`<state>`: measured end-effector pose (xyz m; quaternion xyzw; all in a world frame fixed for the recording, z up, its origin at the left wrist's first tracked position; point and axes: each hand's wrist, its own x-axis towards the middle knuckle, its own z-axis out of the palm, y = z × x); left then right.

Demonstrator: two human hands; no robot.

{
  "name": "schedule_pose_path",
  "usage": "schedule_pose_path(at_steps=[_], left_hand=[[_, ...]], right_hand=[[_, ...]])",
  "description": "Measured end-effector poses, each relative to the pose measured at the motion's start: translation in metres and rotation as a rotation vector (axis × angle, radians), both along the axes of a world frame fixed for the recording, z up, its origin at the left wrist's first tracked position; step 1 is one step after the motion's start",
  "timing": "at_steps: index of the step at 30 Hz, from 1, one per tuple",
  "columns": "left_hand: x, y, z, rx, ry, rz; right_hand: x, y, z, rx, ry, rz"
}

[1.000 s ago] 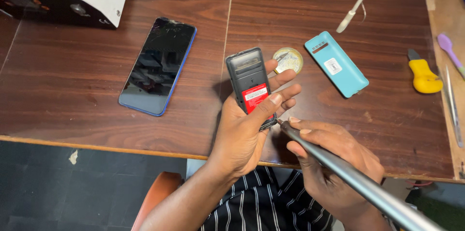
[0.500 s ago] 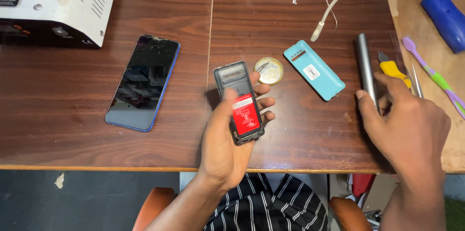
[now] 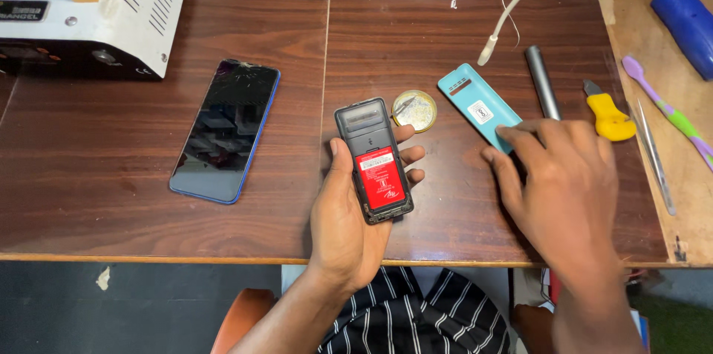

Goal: The person uses a screwdriver to remove screws from the back of a light blue feature phone, then reassembles it and tests the keypad and screen. They then pick up a blue smartphone with a cracked screen, inspect it, and use a yellow prying tool to begin separating the screen from the frame.

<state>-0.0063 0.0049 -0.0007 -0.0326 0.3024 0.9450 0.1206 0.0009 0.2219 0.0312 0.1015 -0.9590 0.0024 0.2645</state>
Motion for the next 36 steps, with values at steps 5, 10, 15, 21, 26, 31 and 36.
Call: schedule_pose_path(at_steps=[5, 10, 15, 21, 26, 31, 36], left_hand=[[0.002, -0.002, -0.002, 0.029, -0.014, -0.004], [0.001, -0.001, -0.007, 0.068, 0.029, -0.016], [0.005, -0.001, -0.007, 0.070, 0.012, -0.084], [0.006, -0.002, -0.001, 0.051, 0.042, -0.062], [0.008, -0.004, 0.001, -0.011, 0.102, -0.097], [0.007, -0.004, 0.003, -0.103, 0.116, -0.097], [0.007, -0.002, 0.004, -0.096, 0.123, -0.111]], right_hand=[[0.014, 0.012, -0.012, -0.497, -0.019, -0.160], [0.047, 0.011, -0.011, -1.506, -0.328, -0.018], [0.046, -0.027, -0.027, -1.665, -0.645, 0.040], [0.040, -0.065, -0.033, -1.451, -0.547, 0.009], [0.042, -0.078, -0.024, -1.200, -0.403, 0.112], [0.041, -0.079, -0.023, -1.139, -0.384, 0.136], [0.042, -0.077, -0.029, -1.152, -0.366, 0.163]])
